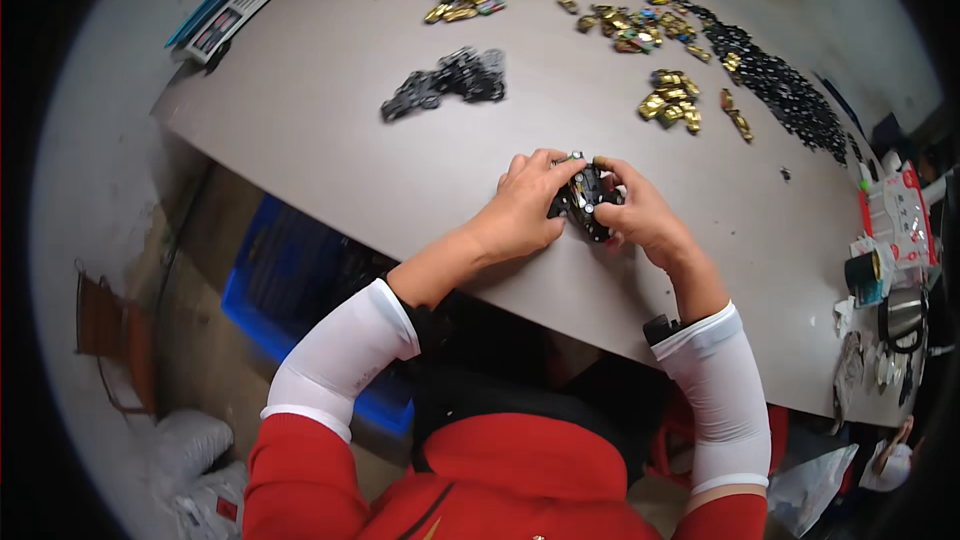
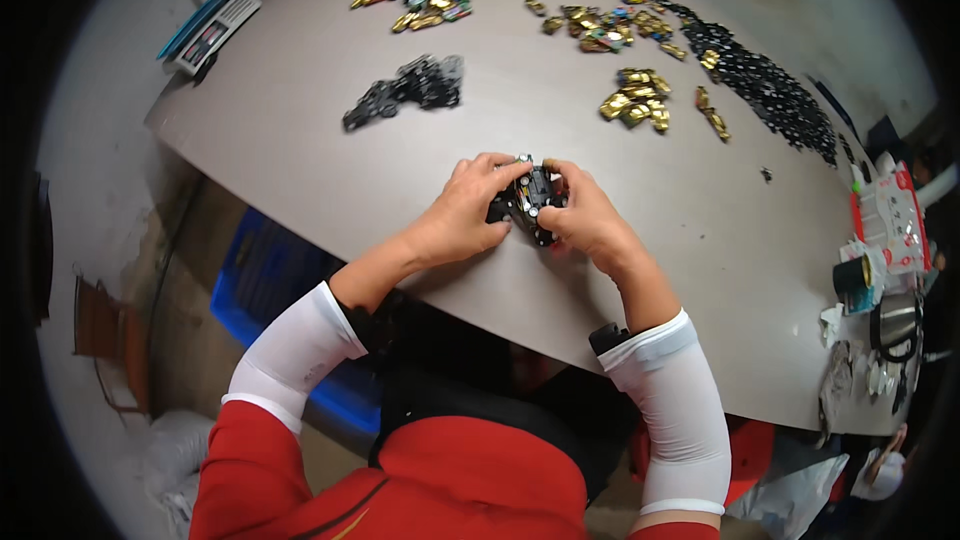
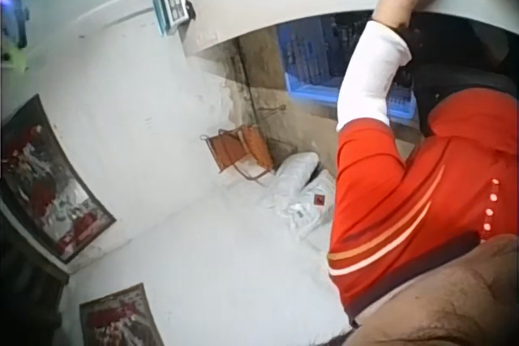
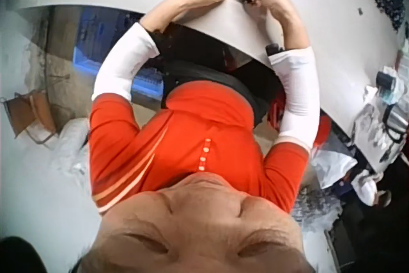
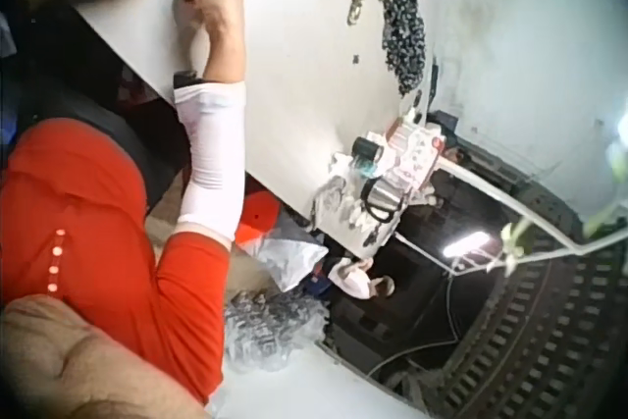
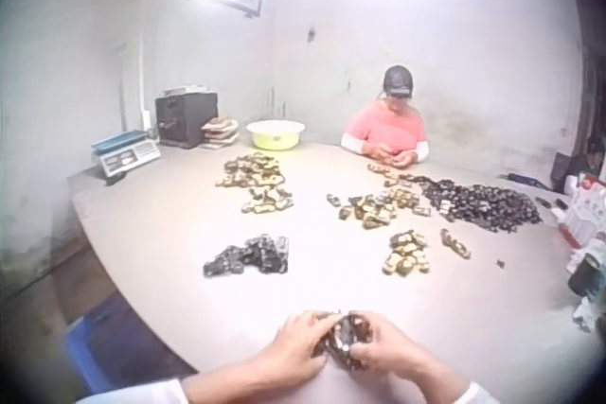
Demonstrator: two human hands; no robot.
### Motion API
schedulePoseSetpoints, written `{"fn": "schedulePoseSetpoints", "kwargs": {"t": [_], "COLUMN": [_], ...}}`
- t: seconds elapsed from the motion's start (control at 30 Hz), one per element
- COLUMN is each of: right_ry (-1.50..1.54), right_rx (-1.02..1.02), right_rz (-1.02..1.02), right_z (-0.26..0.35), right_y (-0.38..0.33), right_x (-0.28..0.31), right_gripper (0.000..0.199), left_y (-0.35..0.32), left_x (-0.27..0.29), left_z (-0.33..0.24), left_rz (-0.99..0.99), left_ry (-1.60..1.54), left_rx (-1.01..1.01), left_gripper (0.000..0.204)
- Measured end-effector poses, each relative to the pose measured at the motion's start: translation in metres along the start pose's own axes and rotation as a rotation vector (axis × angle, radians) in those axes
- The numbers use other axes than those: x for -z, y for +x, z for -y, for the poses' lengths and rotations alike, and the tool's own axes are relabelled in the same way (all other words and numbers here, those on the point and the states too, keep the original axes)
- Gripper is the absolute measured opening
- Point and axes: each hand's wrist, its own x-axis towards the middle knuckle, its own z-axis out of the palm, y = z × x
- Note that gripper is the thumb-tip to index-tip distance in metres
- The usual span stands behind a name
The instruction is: The person assembles small toy cars by hand at a table. They pick up black chassis and gold-colored car bodies, fit the bodies onto the chassis, and place the completed units into a pile. The process is repeated continuously throughout the clip.
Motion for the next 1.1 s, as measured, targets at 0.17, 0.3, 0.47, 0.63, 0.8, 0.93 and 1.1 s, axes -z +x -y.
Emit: {"fn": "schedulePoseSetpoints", "kwargs": {"t": [0.17, 0.3, 0.47, 0.63, 0.8, 0.93, 1.1], "right_ry": [-0.045, -0.036, 0.117, -0.165, -0.194, -0.439, -0.704], "right_rx": [0.095, 0.203, 0.197, 0.605, 0.558, 0.543, 0.344], "right_rz": [0.102, 0.243, 0.612, 0.206, -0.238, -0.679, -0.942], "right_z": [0.024, 0.039, 0.058, 0.047, 0.009, -0.032, -0.081], "right_y": [0.012, 0.023, 0.031, 0.031, 0.044, 0.050, 0.051], "right_x": [-0.072, -0.144, -0.213, -0.185, -0.057, 0.064, 0.208], "right_gripper": [0.066, 0.064, 0.048, 0.031, 0.025, 0.026, 0.043], "left_y": [-0.063, -0.130, -0.206, -0.205, -0.128, -0.065, 0.026], "left_x": [0.050, 0.099, 0.139, 0.150, 0.136, 0.110, 0.066], "left_z": [0.020, 0.030, 0.039, 0.045, 0.012, 0.006, -0.017], "left_rz": [-0.115, -0.175, -0.274, -0.385, -0.309, -0.157, 0.010], "left_ry": [0.083, 0.114, 0.171, 0.360, 0.159, 0.048, -0.055], "left_rx": [0.065, 0.163, 0.374, 0.419, 0.293, 0.078, -0.061], "left_gripper": [0.067, 0.064, 0.063, 0.052, 0.044, 0.044, 0.044]}}
